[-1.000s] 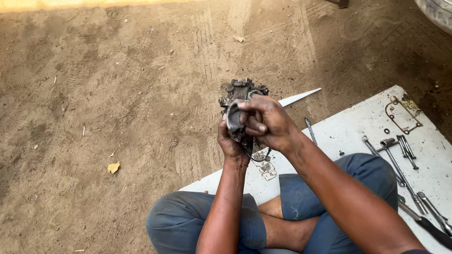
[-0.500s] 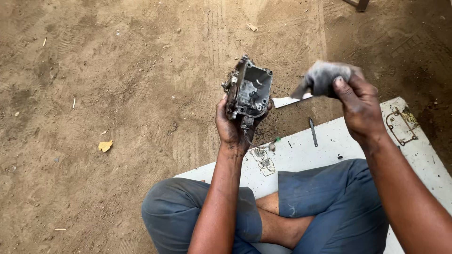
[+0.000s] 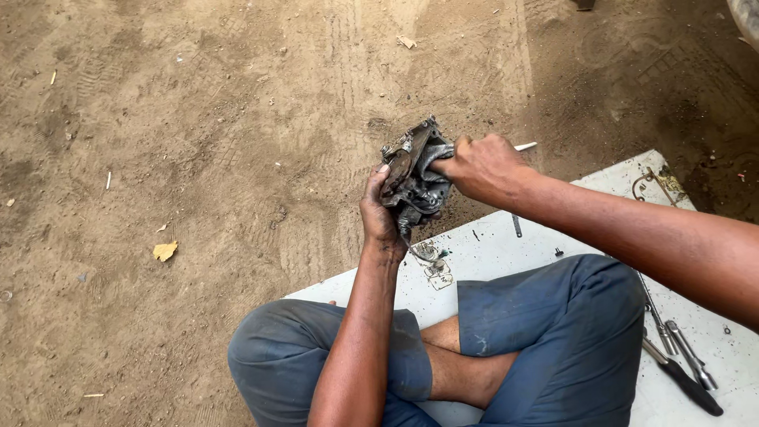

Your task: The person sits on the ground and scrubs a dirty metal engine part with a wire brush, removing grime from various surfaces. After scrubbing, the person wipes the part with a cloth to clean off the loosened dirt.

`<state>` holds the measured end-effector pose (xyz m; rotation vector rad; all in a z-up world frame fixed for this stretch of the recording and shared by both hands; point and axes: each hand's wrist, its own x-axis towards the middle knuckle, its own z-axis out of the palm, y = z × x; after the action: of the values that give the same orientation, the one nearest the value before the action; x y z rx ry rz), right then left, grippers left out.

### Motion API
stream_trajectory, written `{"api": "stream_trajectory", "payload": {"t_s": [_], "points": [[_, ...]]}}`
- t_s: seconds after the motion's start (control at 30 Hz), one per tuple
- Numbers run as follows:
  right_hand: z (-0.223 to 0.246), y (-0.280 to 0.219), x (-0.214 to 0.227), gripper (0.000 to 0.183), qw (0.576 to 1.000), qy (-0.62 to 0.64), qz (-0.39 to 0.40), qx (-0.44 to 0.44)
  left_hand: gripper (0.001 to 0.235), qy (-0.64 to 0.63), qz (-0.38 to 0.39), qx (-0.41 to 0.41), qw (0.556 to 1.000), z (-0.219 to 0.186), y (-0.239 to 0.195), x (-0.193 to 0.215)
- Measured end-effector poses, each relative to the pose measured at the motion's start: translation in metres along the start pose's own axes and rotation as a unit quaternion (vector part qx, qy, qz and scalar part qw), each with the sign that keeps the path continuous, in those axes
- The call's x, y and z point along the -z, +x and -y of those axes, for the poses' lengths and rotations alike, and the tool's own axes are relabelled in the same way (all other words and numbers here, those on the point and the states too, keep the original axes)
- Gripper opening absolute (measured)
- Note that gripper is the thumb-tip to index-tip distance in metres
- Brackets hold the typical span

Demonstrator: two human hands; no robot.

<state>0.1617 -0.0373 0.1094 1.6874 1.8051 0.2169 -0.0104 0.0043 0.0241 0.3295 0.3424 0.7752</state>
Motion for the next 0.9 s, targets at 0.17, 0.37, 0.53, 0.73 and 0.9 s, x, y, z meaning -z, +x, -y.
{"api": "stream_trajectory", "payload": {"t_s": [0.17, 0.37, 0.53, 0.73, 0.9], "points": [[0.005, -0.010, 0.010, 0.039, 1.000, 0.021, -0.012, 0.000, 0.038, -0.015, -0.002, 0.028, 0.999, 0.006, 0.006, 0.013], [-0.007, -0.036, 0.023, 0.029, 0.936, 0.346, 0.061, -0.039, 0.045, -0.038, 0.012, 0.063, 0.997, 0.018, 0.016, 0.035], [-0.080, -0.098, 0.018, 0.035, 0.635, 0.772, -0.013, -0.017, 0.042, -0.176, 0.007, 0.019, 0.984, 0.011, 0.019, 0.031], [-0.063, -0.130, 0.009, 0.035, 0.716, 0.673, -0.052, -0.178, 0.044, -0.219, 0.056, -0.015, 0.974, 0.006, 0.015, 0.026], [0.016, -0.090, 0.058, 0.053, 0.790, 0.590, 0.137, -0.097, 0.054, -0.135, 0.072, -0.049, 0.987, 0.014, 0.009, 0.020]]}}
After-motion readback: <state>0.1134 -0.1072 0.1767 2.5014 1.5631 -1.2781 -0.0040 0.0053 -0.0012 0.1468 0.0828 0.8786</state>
